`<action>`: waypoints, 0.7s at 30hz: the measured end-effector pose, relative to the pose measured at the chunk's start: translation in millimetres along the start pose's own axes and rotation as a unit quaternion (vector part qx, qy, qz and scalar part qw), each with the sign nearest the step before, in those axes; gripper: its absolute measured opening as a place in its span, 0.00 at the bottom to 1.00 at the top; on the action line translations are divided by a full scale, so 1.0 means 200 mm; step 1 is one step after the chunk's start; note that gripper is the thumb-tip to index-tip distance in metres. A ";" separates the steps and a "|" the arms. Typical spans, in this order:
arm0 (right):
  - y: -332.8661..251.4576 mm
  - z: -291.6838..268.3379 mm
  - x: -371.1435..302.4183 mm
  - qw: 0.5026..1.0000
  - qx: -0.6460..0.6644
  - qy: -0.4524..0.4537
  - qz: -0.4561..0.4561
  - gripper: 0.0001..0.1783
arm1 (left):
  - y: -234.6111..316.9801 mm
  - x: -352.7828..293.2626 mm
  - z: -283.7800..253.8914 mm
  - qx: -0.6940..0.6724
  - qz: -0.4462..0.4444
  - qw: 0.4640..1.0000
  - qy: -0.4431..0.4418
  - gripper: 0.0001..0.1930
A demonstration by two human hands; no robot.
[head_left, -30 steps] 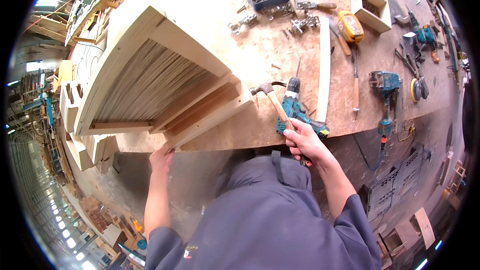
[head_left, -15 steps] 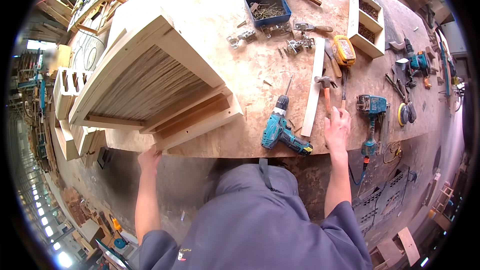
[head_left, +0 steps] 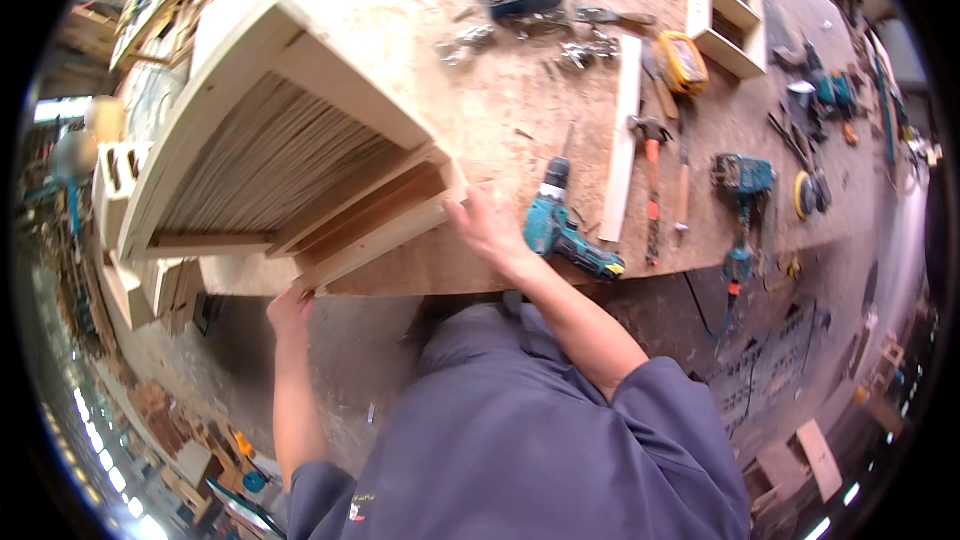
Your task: The person sands a small wooden piece with an orbital sander, then cleans it with a brush. They place the piece into a larger wooden frame and secure it using a nail gun and a drill. The person works on a workbench in a workshop environment.
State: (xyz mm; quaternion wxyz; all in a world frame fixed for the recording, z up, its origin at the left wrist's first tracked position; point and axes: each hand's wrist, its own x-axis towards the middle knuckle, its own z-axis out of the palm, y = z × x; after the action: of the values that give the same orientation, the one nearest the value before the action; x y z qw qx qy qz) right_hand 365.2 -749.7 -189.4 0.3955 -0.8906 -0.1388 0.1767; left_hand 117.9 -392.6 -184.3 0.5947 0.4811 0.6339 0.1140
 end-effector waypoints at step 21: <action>0.59 -0.72 -0.32 0.958 -0.219 0.146 -0.113 0.03 | -0.04 -0.06 0.02 0.455 0.467 0.757 -0.032 0.21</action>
State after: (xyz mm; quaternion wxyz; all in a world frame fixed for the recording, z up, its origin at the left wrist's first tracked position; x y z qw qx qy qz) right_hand 382.0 -946.0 -175.0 0.2238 -0.9501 -0.2142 -0.0362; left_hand 114.7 -406.9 -183.3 0.1984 0.9348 0.2883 0.0598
